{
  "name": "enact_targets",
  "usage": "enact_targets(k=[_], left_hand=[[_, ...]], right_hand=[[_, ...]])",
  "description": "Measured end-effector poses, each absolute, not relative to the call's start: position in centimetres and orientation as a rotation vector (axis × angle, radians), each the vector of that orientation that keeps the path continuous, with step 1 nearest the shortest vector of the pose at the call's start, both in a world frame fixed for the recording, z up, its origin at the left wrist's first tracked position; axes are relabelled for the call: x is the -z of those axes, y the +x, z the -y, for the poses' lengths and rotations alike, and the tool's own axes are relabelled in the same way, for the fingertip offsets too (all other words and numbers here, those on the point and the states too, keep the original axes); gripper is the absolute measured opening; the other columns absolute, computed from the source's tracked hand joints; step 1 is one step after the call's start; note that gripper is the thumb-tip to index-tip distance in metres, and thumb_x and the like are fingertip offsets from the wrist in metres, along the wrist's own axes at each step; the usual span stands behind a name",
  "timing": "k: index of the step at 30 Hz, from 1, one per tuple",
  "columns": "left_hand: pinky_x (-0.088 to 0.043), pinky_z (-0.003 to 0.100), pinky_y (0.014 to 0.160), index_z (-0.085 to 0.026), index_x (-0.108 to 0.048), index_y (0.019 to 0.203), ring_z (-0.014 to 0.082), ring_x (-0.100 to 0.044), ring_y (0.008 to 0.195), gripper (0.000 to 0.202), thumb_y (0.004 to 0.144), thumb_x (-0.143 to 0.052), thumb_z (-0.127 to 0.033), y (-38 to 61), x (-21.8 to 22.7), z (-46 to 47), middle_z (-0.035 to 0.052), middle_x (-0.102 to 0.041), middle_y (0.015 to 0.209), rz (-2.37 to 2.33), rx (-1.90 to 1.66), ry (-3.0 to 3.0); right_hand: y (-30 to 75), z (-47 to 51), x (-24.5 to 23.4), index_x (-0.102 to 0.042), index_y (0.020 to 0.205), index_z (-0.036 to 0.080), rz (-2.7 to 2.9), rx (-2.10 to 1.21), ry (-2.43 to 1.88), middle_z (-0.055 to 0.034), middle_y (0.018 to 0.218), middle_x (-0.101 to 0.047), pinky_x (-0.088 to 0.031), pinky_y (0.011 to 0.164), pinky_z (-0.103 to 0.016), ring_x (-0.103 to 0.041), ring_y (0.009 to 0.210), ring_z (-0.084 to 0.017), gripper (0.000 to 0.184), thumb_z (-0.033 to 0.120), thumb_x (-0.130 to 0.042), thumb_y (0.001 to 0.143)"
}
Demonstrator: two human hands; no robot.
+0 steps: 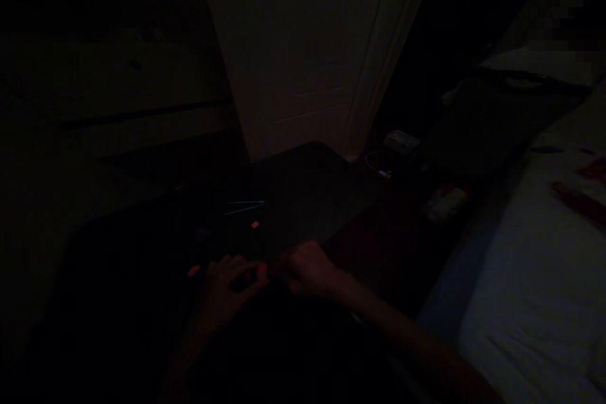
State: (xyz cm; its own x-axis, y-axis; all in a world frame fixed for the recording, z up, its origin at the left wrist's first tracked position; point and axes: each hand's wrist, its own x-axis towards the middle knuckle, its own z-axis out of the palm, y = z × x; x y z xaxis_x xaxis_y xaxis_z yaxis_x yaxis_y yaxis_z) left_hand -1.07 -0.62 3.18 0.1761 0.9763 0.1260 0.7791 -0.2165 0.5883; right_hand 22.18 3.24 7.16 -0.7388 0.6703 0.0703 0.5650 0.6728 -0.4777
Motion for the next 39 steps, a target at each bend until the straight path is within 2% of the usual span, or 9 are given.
enact_targets(k=[9,18,23,27,31,34,39], left_hand=[[-0.043,0.042,0.088,-0.036,-0.082,0.105,0.0266,-0.066,0.096,0.020,0.085,-0.081,-0.042,-1.2,-3.2,0.6,-0.0010,-0.076,0.089,-1.650,-0.674,2.052],[-0.042,0.043,0.087,-0.035,-0.082,0.102,0.0266,-0.067,0.095,0.018,0.084,-0.084,-0.039,-1.1,-3.5,0.6,-0.0010,-0.076,0.087,-1.643,-0.666,2.053],[-0.044,0.042,0.090,-0.032,-0.079,0.100,0.0265,-0.068,0.103,0.015,0.085,-0.081,-0.031,-1.2,-2.9,0.7,0.0000,-0.077,0.103,-1.613,-0.817,2.065],[-0.046,0.039,0.089,-0.028,-0.076,0.103,0.0233,-0.069,0.097,0.018,0.087,-0.072,-0.022,-1.4,-2.5,0.5,-0.0003,-0.078,0.105,-1.578,-0.963,2.021],[-0.046,0.037,0.082,-0.027,-0.076,0.101,0.0219,-0.069,0.086,0.018,0.084,-0.072,-0.022,-1.5,-2.3,0.4,-0.0010,-0.077,0.094,-1.607,-0.977,2.033],[-0.045,0.037,0.082,-0.027,-0.076,0.099,0.0225,-0.069,0.087,0.019,0.082,-0.072,-0.021,-1.3,-2.4,0.5,-0.0013,-0.076,0.091,-1.617,-0.955,2.087],[-0.045,0.039,0.084,-0.028,-0.077,0.099,0.0243,-0.070,0.092,0.017,0.082,-0.076,-0.025,-1.0,-2.9,0.7,-0.0002,-0.077,0.094,-1.645,-0.871,2.103]], right_hand=[[21.8,-3.6,-6.6,-0.078,0.105,0.024,2.769,-0.389,-1.074,-0.0040,0.092,-0.081,-0.027,0.058,-0.028,-0.068,0.072,-0.018,0.025,0.014,-0.065,0.086],[22.2,-3.4,-7.6,-0.081,0.094,0.023,2.694,-0.696,-0.988,-0.0036,0.091,-0.083,-0.039,0.067,-0.027,-0.075,0.081,-0.020,0.018,0.016,-0.065,0.095],[22.8,-3.5,-7.1,-0.082,0.096,0.021,2.530,-0.823,-0.931,-0.0032,0.092,-0.083,-0.043,0.070,-0.024,-0.074,0.078,-0.017,0.018,0.018,-0.064,0.100],[22.8,-3.3,-6.3,-0.082,0.097,0.018,2.348,-0.767,-0.999,-0.0053,0.089,-0.081,-0.044,0.067,-0.024,-0.071,0.072,-0.016,0.022,0.020,-0.061,0.105],[22.1,-2.6,-6.1,-0.082,0.105,0.020,2.380,-0.721,-0.982,-0.0056,0.096,-0.083,-0.045,0.072,-0.025,-0.074,0.080,-0.018,0.020,0.021,-0.062,0.104],[21.5,-2.1,-6.2,-0.081,0.113,0.022,2.455,-0.653,-0.995,-0.0054,0.100,-0.083,-0.044,0.071,-0.026,-0.075,0.083,-0.019,0.022,0.019,-0.063,0.101],[21.8,-2.2,-6.4,-0.081,0.113,0.024,2.549,-0.603,-1.036,-0.0049,0.098,-0.083,-0.041,0.069,-0.027,-0.074,0.082,-0.020,0.025,0.014,-0.065,0.096]])
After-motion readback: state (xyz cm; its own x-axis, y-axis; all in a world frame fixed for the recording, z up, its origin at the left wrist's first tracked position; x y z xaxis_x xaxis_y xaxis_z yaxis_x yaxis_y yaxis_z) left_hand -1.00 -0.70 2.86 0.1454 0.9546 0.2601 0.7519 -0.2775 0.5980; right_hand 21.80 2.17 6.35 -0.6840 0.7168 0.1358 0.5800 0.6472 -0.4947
